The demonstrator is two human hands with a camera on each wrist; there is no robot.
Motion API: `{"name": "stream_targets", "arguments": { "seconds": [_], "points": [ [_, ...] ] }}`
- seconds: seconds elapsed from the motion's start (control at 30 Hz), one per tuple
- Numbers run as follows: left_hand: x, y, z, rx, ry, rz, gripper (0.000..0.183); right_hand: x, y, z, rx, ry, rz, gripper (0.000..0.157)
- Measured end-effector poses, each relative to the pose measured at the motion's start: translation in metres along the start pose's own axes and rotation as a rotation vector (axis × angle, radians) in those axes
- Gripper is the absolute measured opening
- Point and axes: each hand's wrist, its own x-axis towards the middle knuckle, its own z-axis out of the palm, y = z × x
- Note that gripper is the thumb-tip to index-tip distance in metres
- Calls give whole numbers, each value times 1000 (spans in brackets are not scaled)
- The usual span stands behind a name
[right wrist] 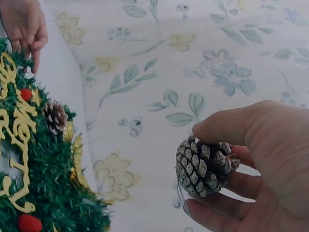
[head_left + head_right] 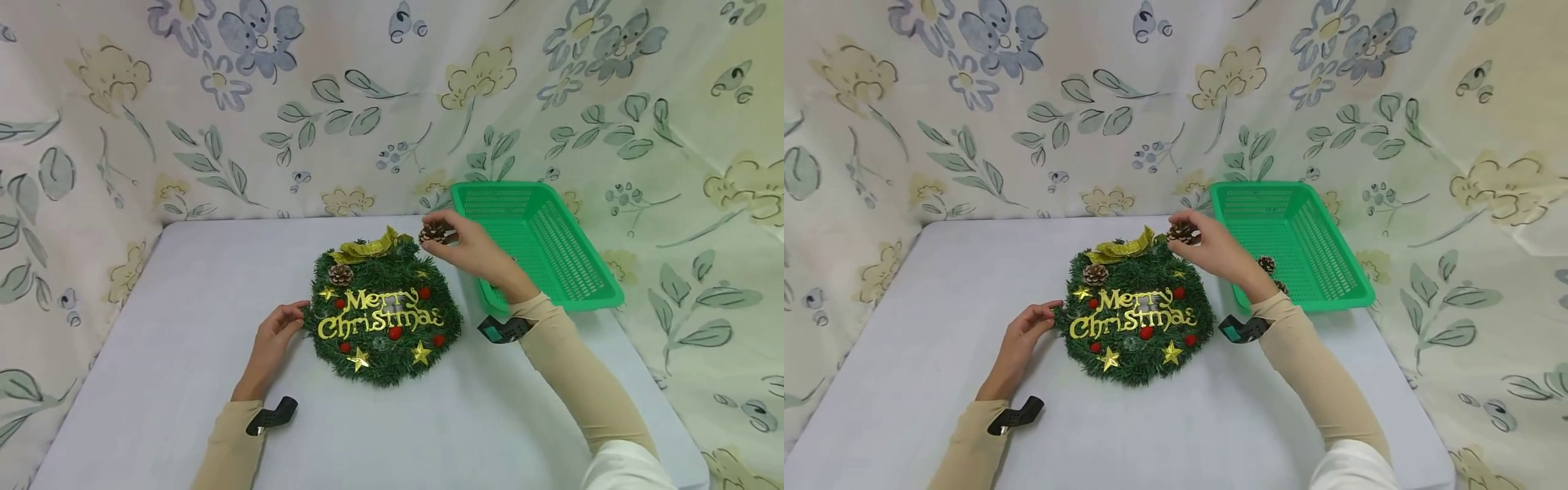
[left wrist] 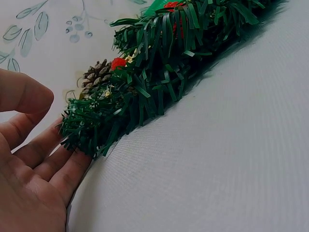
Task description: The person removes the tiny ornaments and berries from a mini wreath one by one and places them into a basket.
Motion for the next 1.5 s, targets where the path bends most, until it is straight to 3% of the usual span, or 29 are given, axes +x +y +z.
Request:
{"name": "stream_targets", "arguments": {
  "seconds": [0.53,0.93,1.5],
  "points": [
    [0,-1,0,-14,-7,9,18,-8,14,-37,-39,122,91,43],
    [-1,0,0,-17,-9,-17,20,-15,24,-60,-71,150,160,47],
    [1,-2,-1,-23,-8,-2,20,-15,54,-86,-83,195,273,57]
  ]
}}
